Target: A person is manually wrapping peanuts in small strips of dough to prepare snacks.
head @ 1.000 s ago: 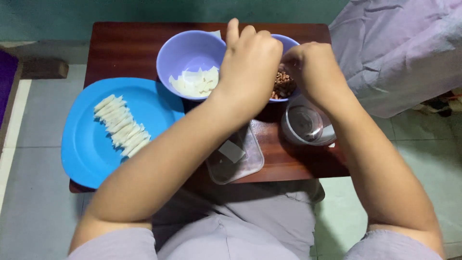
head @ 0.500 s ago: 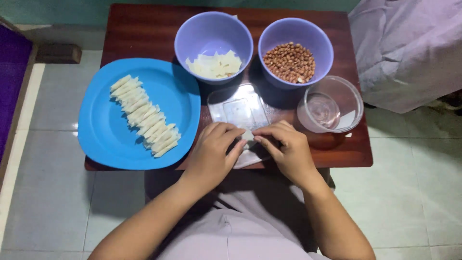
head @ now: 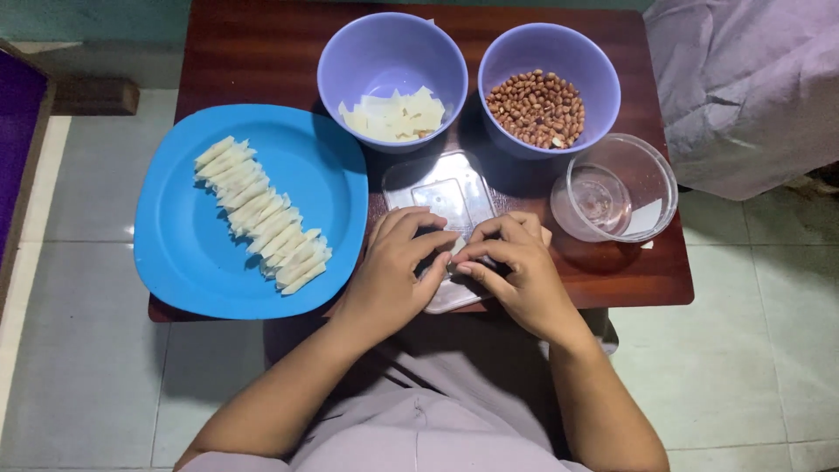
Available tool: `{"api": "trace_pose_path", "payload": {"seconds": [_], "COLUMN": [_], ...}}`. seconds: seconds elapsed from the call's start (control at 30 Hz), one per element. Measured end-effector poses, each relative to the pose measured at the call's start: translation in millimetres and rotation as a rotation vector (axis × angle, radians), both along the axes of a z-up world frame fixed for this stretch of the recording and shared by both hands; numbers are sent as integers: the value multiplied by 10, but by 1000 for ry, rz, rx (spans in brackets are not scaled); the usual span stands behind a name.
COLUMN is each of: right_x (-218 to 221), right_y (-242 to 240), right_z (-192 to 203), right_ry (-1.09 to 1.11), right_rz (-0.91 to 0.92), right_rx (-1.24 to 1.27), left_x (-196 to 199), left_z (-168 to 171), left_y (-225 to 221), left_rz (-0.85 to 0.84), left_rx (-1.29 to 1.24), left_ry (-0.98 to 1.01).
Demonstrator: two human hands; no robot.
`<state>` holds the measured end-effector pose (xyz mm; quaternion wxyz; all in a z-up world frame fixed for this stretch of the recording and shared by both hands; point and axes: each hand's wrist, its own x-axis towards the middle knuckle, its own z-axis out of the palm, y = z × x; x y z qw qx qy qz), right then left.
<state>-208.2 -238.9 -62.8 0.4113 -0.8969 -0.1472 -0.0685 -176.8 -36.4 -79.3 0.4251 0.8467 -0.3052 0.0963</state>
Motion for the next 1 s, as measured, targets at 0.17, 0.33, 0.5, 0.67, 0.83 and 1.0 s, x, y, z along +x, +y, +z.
{"api": "trace_pose_path", "payload": {"seconds": [0.17,0.33,0.5,0.67,0.83,1.0], "right_x": [16,27,20,26,20,16], "right_y": [3,9,6,4,11,9], "right_z": [-32,-43,-63,-98,-96,-142], "right_ry": [22,40,41,33,23,-49], "right_rz": [-15,-7,-18,-26,-39,-70], "right_rx": [-26,-48,-84,-84,-96,-65], "left_x": [0,3,2,6,-2,4], "left_z": [-36,-43,-33,-49,-40,-61], "left_y": [21,18,17,12,14,11], "left_rz": [4,9,25,25,28,26], "left_rx": [-45,-38,-47,-28,-32,-36], "left_ry": [29,29,43,47,66,82]}}
